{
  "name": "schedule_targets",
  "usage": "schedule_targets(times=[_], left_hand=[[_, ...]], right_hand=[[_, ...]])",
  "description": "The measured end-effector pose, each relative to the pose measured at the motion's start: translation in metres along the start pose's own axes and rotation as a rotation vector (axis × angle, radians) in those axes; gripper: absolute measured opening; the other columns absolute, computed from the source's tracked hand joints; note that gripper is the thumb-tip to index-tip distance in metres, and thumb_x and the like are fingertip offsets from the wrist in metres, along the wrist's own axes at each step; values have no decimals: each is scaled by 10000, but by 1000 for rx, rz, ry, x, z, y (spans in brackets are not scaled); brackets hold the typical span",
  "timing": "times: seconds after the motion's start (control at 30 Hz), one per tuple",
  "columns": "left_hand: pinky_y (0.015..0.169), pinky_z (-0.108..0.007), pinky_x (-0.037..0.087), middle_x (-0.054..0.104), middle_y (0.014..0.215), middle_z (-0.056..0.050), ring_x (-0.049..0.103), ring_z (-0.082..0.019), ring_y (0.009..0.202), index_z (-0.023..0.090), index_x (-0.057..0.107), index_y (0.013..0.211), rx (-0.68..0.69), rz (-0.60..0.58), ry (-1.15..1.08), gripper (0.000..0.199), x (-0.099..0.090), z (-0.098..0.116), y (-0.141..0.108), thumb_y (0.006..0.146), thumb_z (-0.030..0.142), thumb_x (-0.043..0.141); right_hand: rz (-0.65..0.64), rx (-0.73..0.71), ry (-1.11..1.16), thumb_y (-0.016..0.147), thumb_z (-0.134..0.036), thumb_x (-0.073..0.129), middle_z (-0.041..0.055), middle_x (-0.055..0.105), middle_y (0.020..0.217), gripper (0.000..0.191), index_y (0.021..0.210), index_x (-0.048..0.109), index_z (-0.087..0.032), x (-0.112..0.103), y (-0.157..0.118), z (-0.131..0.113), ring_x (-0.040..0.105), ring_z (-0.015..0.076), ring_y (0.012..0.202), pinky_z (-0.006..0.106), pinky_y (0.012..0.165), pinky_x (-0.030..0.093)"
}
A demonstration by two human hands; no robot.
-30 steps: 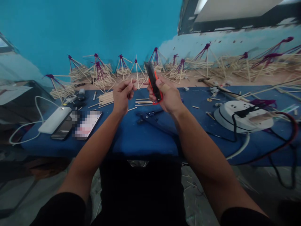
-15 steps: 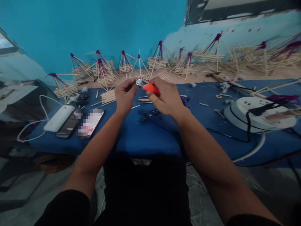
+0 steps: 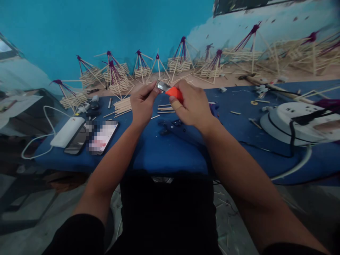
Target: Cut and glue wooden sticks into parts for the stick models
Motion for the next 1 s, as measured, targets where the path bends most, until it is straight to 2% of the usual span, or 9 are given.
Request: schedule_targets(times=[0.2, 0.33, 0.47, 0.6, 0.73, 0.87, 1.0], left_hand=[[728, -267, 596, 838, 854, 5, 746, -140, 806, 298, 902, 934, -38, 9, 26, 83, 1, 5, -2, 903, 226, 928], [779, -295, 628, 846, 911, 7, 786, -176, 909, 302, 903, 972, -9, 1, 14, 136, 2, 3, -3, 855, 299, 973], [836, -312, 644, 849, 942, 5, 797, -179, 951, 297, 901, 989, 11, 5, 17, 143, 4, -3, -3, 868, 336, 966], [793, -273, 612, 801, 826, 28, 756, -138, 839, 271, 882, 913, -10, 23, 40, 105, 5, 0, -6, 896, 348, 951], [689, -247, 551, 707, 681, 36, 680, -114, 710, 243, 840, 786, -25, 30, 89, 256, 5, 11, -6, 909, 438, 950], [664, -244, 533, 723, 704, 21, 662, -106, 692, 247, 839, 785, -34, 5, 39, 303, 5, 16, -6, 935, 495, 924], [631, -239, 502, 716, 707, 10, 666, -107, 690, 244, 840, 793, -71, -66, 7, 289, 8, 10, -7, 986, 456, 878]], right_hand=[[-26, 29, 42, 1081, -598, 529, 141, 750, 1033, 440, 1292, 666, -236, 0, 0, 3, 696, 359, 1019, 466, 906, 531], [-11, 46, 50, 1093, -641, 507, 144, 752, 1026, 470, 1288, 660, -242, 0, -1, 4, 707, 372, 1035, 473, 909, 536], [1, 53, 37, 1096, -620, 501, 141, 749, 1021, 454, 1277, 656, -233, 2, -1, 3, 707, 359, 1001, 469, 904, 528], [14, 36, 20, 1093, -605, 503, 125, 740, 973, 442, 1257, 655, -225, 5, -2, 5, 694, 341, 985, 443, 870, 522], [36, 45, 42, 1118, -614, 454, 104, 702, 891, 436, 1229, 653, -242, 8, -2, 13, 697, 337, 967, 434, 861, 513], [57, 79, 22, 1121, -633, 425, 108, 693, 887, 460, 1190, 664, -246, 6, -1, 16, 703, 348, 957, 450, 872, 507], [48, 70, 14, 1109, -672, 425, 93, 660, 821, 495, 1136, 687, -253, -1, -2, 8, 702, 344, 939, 443, 854, 501]])
Point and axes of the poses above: each hand's wrist, its own y-axis towards the middle knuckle, its own x-axis out of the palm, z = x × y, the point moved 3 cm from there along y, towards the middle knuckle
